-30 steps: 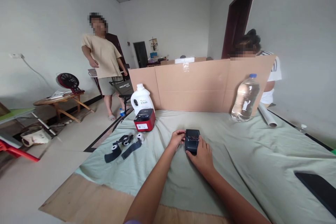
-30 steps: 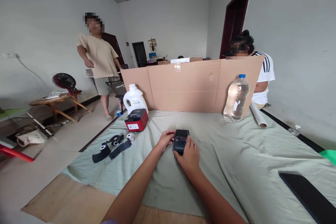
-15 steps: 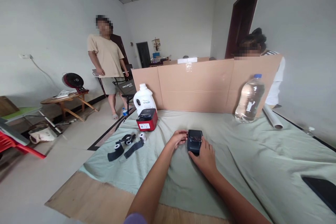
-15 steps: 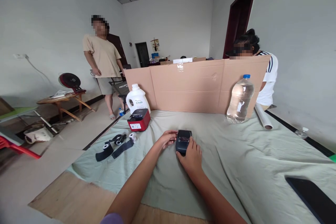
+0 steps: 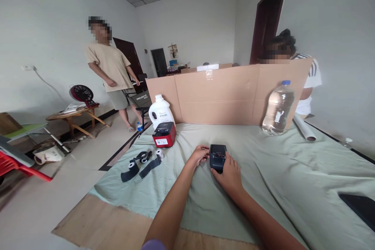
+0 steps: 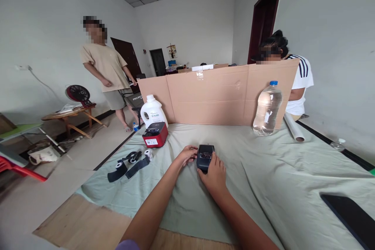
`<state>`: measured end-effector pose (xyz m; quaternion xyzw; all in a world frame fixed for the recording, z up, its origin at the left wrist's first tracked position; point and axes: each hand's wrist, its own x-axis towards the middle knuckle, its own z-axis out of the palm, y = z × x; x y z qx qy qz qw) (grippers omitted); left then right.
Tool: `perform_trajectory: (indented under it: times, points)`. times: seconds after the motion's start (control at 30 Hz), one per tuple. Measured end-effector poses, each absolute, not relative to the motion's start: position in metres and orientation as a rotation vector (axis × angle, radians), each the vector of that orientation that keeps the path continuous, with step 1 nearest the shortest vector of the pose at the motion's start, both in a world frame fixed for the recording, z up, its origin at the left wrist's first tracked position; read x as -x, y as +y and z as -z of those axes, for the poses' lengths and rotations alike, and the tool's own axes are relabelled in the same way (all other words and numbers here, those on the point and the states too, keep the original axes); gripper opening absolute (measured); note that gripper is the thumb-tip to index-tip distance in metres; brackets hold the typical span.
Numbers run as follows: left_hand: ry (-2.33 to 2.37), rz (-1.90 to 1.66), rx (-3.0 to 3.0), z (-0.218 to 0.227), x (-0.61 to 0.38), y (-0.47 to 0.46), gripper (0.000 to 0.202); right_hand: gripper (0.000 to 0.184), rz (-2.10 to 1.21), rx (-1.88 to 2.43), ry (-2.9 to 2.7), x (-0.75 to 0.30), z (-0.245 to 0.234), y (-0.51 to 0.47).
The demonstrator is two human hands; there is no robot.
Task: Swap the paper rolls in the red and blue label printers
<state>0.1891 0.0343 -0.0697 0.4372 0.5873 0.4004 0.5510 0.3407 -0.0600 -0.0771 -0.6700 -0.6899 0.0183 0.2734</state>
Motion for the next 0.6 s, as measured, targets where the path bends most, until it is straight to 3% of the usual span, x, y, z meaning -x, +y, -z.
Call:
perform_trajectory:
  times: [0.6]
  points:
    - [1.371,-0.971,-0.987,0.059,-0.192,0.025,0.027,0.080,-0.050,1.864,-1.880,-0.341,0.070,-0.066]
